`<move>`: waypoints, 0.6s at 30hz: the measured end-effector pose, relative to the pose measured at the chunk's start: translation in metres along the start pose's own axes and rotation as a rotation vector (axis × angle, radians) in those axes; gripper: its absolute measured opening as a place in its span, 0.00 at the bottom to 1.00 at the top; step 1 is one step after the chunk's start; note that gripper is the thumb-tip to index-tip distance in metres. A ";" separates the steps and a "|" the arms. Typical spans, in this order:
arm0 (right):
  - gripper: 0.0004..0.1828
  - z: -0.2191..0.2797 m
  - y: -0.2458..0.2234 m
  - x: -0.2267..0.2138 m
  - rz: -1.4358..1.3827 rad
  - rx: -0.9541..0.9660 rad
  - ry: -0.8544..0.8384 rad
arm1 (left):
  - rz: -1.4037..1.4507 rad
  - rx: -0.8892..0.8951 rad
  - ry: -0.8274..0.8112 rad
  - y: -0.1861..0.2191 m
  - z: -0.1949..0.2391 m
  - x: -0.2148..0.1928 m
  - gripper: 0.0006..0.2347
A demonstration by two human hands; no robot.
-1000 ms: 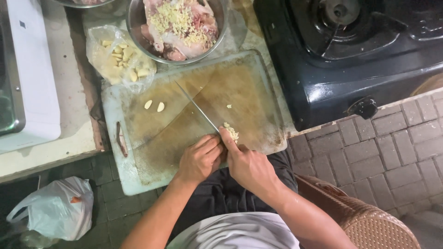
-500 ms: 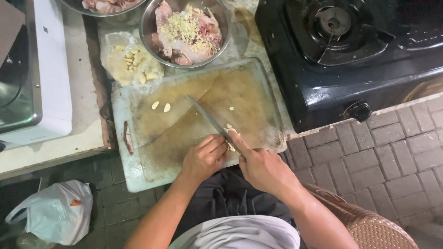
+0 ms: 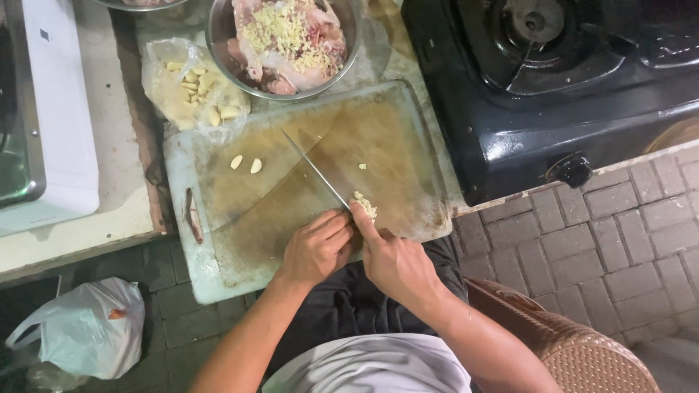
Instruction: The person chops garlic cloves on a cutting board using a knife and transfers the minced garlic into a bowl containing raw chicken pieces. The person repeats this process with additional garlic cloves.
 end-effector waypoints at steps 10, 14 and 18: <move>0.36 -0.009 0.010 -0.040 -0.011 0.086 -0.223 | 0.111 -0.036 -0.054 0.014 -0.011 -0.016 0.03; 0.37 0.007 0.006 -0.053 0.041 0.117 -0.295 | 0.121 -0.078 -0.048 0.010 -0.012 -0.015 0.01; 0.33 0.012 0.007 -0.036 0.028 0.032 -0.210 | 0.118 -0.142 -0.071 -0.001 -0.004 -0.005 0.02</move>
Point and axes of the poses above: each hand's wrist, its own z-axis away from the middle knuckle, its own x-axis out of the palm, y = z × x, the point moved 7 cm from there along -z, towards the middle knuckle, and after that the axes turned 6 degrees about -x, right-handed, at the moved point
